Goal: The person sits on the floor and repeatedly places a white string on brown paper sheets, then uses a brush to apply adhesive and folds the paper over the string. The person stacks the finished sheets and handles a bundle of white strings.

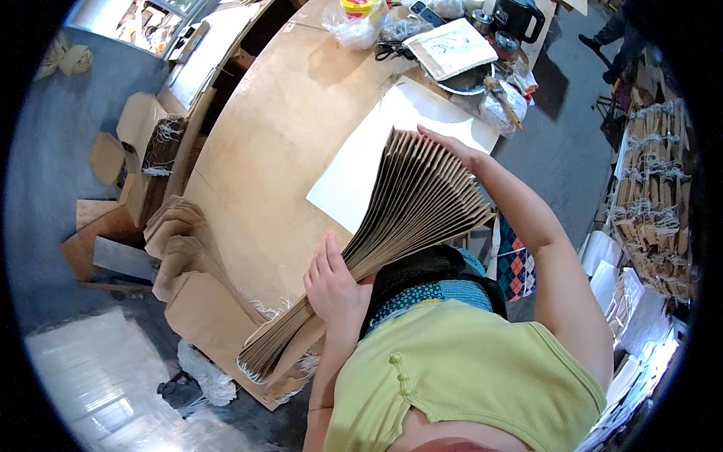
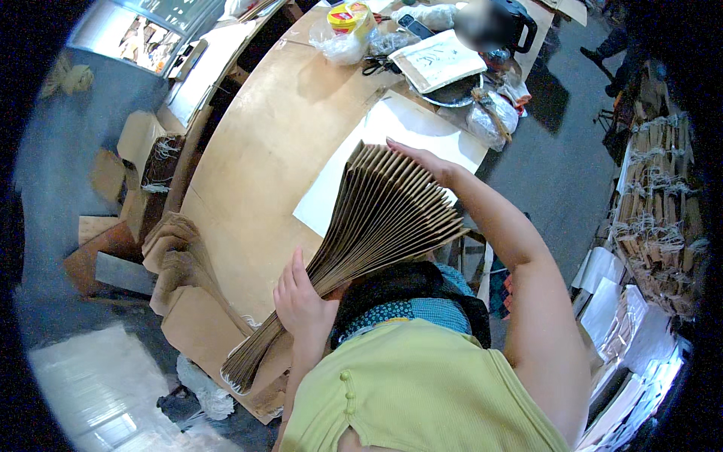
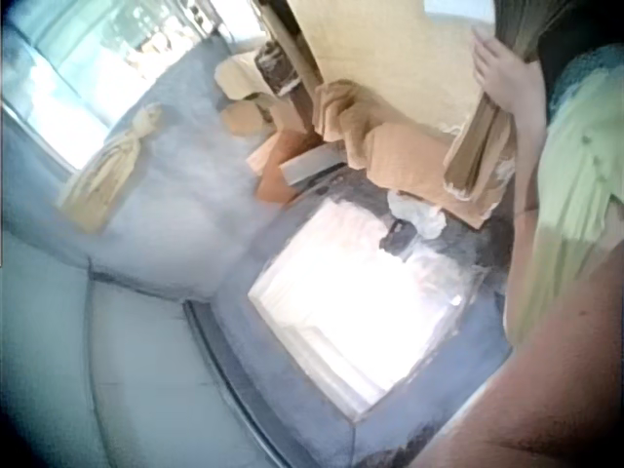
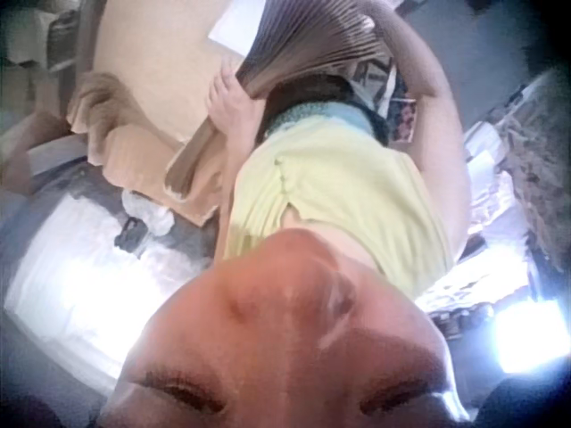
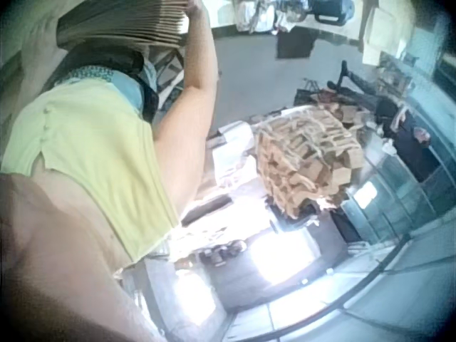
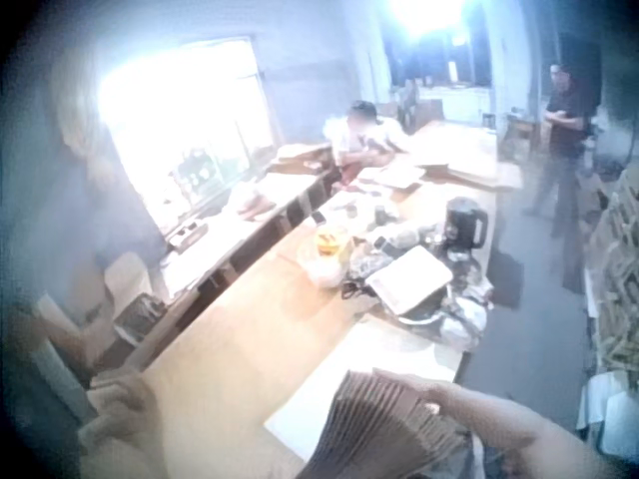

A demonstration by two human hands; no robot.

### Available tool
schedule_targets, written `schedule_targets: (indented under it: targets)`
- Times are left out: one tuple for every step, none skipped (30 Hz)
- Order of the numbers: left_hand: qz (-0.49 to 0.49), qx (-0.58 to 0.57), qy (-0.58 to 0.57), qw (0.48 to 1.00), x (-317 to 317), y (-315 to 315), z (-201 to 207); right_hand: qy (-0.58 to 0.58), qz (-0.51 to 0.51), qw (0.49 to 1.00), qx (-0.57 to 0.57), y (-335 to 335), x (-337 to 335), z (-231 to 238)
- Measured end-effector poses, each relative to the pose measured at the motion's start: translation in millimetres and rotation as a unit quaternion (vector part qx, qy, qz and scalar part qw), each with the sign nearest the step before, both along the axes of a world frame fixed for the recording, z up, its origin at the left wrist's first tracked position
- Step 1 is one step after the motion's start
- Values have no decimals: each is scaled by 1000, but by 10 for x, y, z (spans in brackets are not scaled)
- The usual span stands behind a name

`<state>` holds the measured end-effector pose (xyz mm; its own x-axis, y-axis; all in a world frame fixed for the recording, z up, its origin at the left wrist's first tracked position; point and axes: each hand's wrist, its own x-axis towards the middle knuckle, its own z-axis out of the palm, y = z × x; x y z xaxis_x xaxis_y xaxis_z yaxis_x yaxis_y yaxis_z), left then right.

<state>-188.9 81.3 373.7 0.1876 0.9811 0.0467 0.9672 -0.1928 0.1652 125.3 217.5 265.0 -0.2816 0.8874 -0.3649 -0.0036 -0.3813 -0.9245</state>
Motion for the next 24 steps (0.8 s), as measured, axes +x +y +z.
schedule_targets:
  targets:
    - [-6, 22, 23, 999, 7, 7, 14, 26, 28, 999, -20, 23, -51, 30]
    - [-13, 42, 45, 998, 8, -1, 19, 49, 55, 996, -43, 38, -101, 72]
    - [-22, 64, 66, 996, 18, 8, 32, 123, 78, 988, -49, 108, -94, 118]
    - [-24, 63, 67, 995, 17, 15, 32, 91, 36, 995, 5, 184, -78, 9]
    - [-25, 66, 66, 995, 29, 24, 18, 56, -4, 996, 62, 238, -79, -21]
    - [-26, 69, 65, 995, 39, 33, 6, 179, 44, 979, -86, 212, -134, -31]
    - [-29, 71, 64, 995, 48, 42, 1, 185, 90, 979, -7, 220, -202, -99]
    - [-34, 71, 62, 995, 52, 48, -9, 157, 81, 983, -40, 254, -166, -256]
    - [-41, 71, 62, 995, 64, 48, -10, 131, 71, 986, -73, 314, -107, -381]
    - [-40, 68, 50, 996, 77, 55, -18, 154, 67, 982, -82, 345, -50, -507]
    - [-21, 64, 49, 997, 12, 22, -4, 129, 103, 979, -117, 304, -125, -191]
    - [-13, 60, 34, 998, -3, 15, -19, 51, 94, 994, -30, 235, -79, -57]
    - [-14, 59, 28, 998, 0, 18, -23, -27, 82, 995, 59, 173, -18, -16]
    - [-14, 59, 21, 998, 7, 21, -20, 6, 33, 995, 98, 99, 104, -107]
    - [-12, 61, 10, 998, 23, 23, -37, 55, -32, 995, 80, -6, 177, -62]
    - [0, 51, 11, 999, 28, 26, -39, 59, -41, 997, 29, -124, 113, -35]
    - [12, 38, 13, 999, 45, 29, -37, 63, -51, 996, -23, -284, 25, 0]
    - [22, 23, 16, 999, 43, 20, -39, 68, -63, 993, -77, -391, -26, 5]
    - [15, 30, 15, 999, 43, 27, -42, 25, -31, 997, -70, -397, 3, 3]
    - [8, 35, 14, 999, 27, 40, -48, 35, -29, 999, -30, -425, 30, -41]
    - [0, 44, 14, 999, 17, 69, -46, 46, -27, 998, 15, -414, 73, -80]
    - [-43, 109, 17, 993, 15, 87, -68, 76, -54, 995, 36, -409, 229, -323]
    - [-42, 126, 23, 991, 4, 79, -39, 56, -79, 994, 41, -470, 314, -289]
    - [-45, 144, 25, 988, 46, 82, 0, 74, -91, 992, 47, -556, 402, -361]
